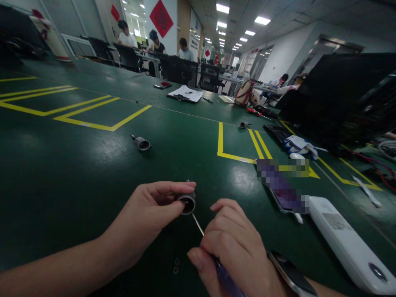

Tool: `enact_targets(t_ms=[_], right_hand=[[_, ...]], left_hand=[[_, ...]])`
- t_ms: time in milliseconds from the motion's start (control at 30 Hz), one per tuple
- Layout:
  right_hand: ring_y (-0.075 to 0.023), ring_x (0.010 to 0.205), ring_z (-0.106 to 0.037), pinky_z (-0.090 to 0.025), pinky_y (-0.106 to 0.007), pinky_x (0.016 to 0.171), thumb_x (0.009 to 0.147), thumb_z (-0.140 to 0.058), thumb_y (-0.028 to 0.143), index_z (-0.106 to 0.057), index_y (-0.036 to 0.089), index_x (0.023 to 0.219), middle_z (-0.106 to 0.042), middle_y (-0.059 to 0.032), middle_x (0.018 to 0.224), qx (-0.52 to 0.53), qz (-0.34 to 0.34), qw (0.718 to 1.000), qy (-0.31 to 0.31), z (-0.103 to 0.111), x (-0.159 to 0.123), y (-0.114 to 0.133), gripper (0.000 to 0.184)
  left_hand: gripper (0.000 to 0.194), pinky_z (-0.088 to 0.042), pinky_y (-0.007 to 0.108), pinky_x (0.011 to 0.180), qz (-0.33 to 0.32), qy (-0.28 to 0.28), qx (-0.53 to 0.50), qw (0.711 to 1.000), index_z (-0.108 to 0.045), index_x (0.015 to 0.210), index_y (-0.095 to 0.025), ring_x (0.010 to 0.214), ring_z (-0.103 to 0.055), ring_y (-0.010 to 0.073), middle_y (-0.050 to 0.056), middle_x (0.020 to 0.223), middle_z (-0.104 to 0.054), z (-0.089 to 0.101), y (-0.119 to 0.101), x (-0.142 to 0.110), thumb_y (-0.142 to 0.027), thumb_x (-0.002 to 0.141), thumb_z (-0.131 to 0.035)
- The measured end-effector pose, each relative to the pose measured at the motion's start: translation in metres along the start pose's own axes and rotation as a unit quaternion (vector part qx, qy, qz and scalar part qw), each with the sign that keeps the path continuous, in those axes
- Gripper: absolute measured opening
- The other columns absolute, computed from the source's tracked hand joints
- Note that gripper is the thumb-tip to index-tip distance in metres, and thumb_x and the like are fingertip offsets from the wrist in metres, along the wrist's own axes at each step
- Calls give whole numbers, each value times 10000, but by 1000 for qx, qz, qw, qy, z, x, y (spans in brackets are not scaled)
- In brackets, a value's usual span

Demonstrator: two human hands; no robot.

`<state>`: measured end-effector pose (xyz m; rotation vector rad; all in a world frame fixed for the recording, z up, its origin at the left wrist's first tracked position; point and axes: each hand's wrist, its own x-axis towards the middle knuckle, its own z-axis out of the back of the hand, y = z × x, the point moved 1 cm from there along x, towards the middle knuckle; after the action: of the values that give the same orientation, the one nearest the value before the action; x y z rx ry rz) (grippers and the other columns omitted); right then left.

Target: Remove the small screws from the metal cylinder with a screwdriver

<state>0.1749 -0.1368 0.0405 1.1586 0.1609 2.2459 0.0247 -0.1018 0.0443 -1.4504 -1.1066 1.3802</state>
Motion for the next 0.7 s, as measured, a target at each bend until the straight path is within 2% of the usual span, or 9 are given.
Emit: enact_targets(t_ms=[367, 433, 500, 600, 633, 700], right_hand=[[-114, 531, -478, -469, -324, 666, 826, -474, 142, -495, 170, 654, -528, 4, 524, 13, 6, 1000, -8, -3, 1, 0, 175], [-114, 533, -487, -470, -339, 701, 840, -471, 166, -515, 170, 685, -530, 8, 536, 49, -12, 998, -30, -1, 1, 0, 161], [-122, 559, -516, -469, -351, 731, 862, -469, 237, -558, 167, 783, -548, 7, 572, 114, -58, 989, -69, 3, -1, -1, 138], [-155, 693, -587, -473, -326, 710, 879, -457, 327, -607, 166, 886, -626, -38, 707, 246, -170, 951, -80, 5, -5, -7, 221], [-160, 719, -599, -475, -307, 681, 881, -455, 336, -624, 167, 849, -643, -48, 736, 295, -218, 928, -57, 4, -7, -10, 241], [-136, 620, -588, -463, -258, 580, 870, -478, 371, -622, 167, 688, -626, -29, 628, 392, -321, 862, 5, -2, -10, -17, 309]], left_hand=[[137, -508, 287, 815, 5, 6, -9, 1000, -727, 665, -199, 895, -656, 212, 42, 926, -734, 1, 0, 0, -120, 569, -672], [140, -509, 274, 804, 4, 12, -11, 1000, -724, 668, -196, 898, -655, 208, 41, 907, -736, 1, 0, 1, -112, 571, -668], [154, -510, 268, 793, 3, 11, -15, 1000, -721, 678, -196, 899, -654, 206, 39, 899, -736, 2, 0, 3, -101, 569, -666], [174, -510, 291, 779, 11, 4, 3, 1000, -717, 738, -191, 857, -659, 207, 40, 883, -734, 6, -2, 7, -117, 584, -682], [189, -507, 303, 784, 15, 3, 16, 1000, -715, 778, -188, 846, -659, 208, 41, 874, -732, 7, -2, 8, -136, 598, -689], [243, -494, 311, 819, 12, 6, 33, 999, -700, 869, -186, 876, -650, 206, 39, 878, -727, 10, -2, 11, -163, 627, -697]])
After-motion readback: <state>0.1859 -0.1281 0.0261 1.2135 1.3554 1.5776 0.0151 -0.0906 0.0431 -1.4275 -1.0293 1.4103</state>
